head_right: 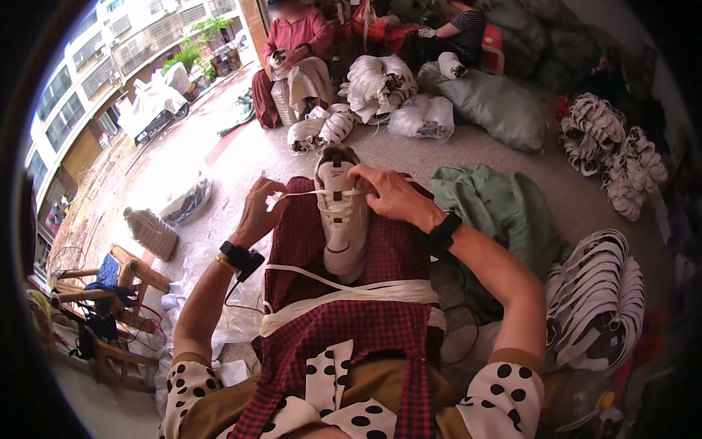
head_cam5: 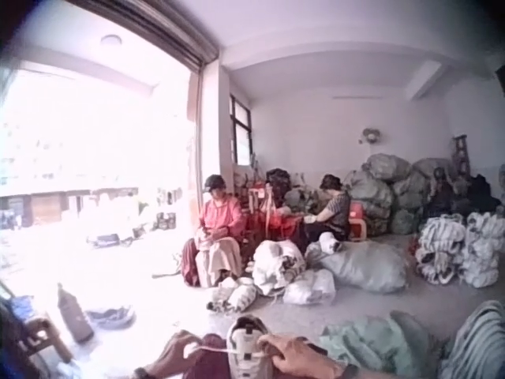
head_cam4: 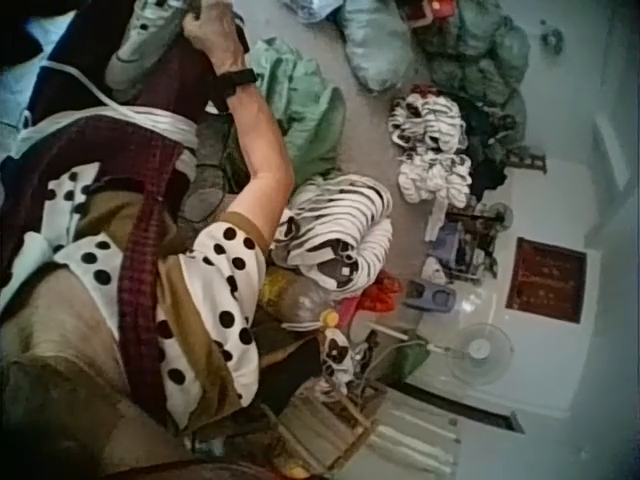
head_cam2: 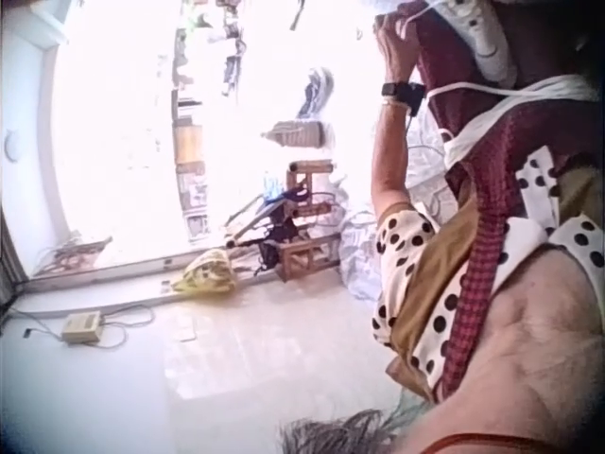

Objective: Lacing white athletic shoe uppers by hand while sitting on the floor.

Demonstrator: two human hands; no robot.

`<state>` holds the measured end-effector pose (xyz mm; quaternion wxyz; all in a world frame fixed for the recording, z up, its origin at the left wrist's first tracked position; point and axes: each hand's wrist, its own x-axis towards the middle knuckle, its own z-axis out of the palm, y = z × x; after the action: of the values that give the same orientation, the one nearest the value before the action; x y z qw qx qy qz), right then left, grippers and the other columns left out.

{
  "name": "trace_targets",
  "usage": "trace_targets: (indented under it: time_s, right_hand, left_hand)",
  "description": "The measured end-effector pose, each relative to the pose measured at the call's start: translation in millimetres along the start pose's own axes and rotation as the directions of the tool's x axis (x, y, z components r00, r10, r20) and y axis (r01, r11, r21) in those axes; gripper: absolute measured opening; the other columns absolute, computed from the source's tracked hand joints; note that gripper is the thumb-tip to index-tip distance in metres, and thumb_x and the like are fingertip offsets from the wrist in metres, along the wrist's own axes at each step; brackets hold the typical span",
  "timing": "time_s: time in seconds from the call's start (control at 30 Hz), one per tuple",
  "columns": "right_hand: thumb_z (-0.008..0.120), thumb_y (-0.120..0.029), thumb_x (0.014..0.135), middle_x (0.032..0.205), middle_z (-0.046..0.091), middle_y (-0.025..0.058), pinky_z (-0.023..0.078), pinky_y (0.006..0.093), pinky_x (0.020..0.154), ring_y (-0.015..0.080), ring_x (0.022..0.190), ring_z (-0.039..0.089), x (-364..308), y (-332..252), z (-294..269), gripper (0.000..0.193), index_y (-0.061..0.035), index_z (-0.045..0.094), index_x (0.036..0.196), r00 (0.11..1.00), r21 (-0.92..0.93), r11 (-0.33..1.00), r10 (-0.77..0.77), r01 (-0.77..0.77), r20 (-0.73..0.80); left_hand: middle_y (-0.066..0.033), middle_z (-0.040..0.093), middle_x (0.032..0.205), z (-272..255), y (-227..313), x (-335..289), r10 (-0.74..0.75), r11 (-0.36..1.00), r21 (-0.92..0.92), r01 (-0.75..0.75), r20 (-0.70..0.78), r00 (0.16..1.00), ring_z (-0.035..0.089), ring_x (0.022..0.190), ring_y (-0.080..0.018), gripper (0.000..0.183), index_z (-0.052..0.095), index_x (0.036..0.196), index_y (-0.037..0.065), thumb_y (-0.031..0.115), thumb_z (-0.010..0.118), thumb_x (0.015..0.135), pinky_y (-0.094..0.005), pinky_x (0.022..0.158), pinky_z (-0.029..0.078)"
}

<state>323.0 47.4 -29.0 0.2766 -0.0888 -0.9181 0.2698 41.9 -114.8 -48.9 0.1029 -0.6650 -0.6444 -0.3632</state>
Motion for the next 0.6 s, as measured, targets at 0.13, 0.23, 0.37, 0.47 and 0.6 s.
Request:
trace_targets:
  time_s: [0.13,0.23,0.37,0.47,0.6]
  right_hand:
    - [0.066,0.001,0.076,0.092,0.057,0.0116,0.052,0.039,0.078,0.0262,0.085,0.063,2.5,-10.0,5.1,0.033,-0.006,0.061,0.108,0.993,-0.053,0.999,-0.006,-0.001,-0.121]
    - [0.069,-0.002,0.075,0.091,0.056,0.0114,0.052,0.0404,0.078,0.0277,0.085,0.061,4.7,-16.0,11.8,0.027,-0.0061,0.062,0.101,0.983,-0.181,0.98,-0.111,0.083,-0.146]
    - [0.073,-0.008,0.075,0.094,0.055,0.0092,0.049,0.0405,0.086,0.0301,0.099,0.055,6.6,-21.8,16.7,0.02,-0.0045,0.065,0.092,0.968,-0.36,0.923,-0.199,0.133,-0.154]
    - [0.072,-0.012,0.076,0.102,0.056,0.0084,0.046,0.0413,0.092,0.0312,0.106,0.05,9.2,-20.9,16.1,0.018,-0.0054,0.067,0.091,0.98,-0.477,0.868,-0.189,0.135,-0.068]
    - [0.067,-0.022,0.08,0.111,0.056,0.0064,0.041,0.0431,0.096,0.0305,0.107,0.047,13.9,-12.8,12.1,0.022,-0.0062,0.068,0.095,0.997,-0.568,0.821,-0.021,0.063,0.08]
  left_hand:
    - [-0.0093,0.062,0.09,4.8,41.0,-2.6,0.039,0.99,-0.138,-0.022,0.123,0.992,0.061,0.087,-0.0275,0.015,0.064,0.089,0.004,0.005,0.074,0.077,-0.0369,0.077,0.049]
    - [-0.0106,0.061,0.092,11.3,56.1,-1.6,0.121,0.981,-0.173,-0.089,0.183,0.976,0.06,0.09,-0.0303,0.014,0.064,0.09,0.003,0.004,0.071,0.078,-0.0373,0.079,0.048]
    - [-0.0156,0.058,0.104,19.4,63.1,4.2,0.094,0.989,-0.113,-0.095,-0.015,0.995,0.057,0.096,-0.0342,0.016,0.06,0.096,0.002,0.007,0.066,0.081,-0.0409,0.084,0.047]
    - [-0.0154,0.057,0.102,25.1,64.7,9.8,0.021,0.98,-0.196,-0.015,0.031,0.999,0.057,0.095,-0.0341,0.021,0.059,0.098,0.002,0.006,0.067,0.079,-0.0402,0.084,0.047]
    - [-0.0148,0.056,0.101,34.4,64.0,12.6,-0.017,0.969,-0.243,0.032,0.063,0.998,0.057,0.095,-0.0335,0.023,0.058,0.099,0.003,0.004,0.068,0.078,-0.0395,0.084,0.048]
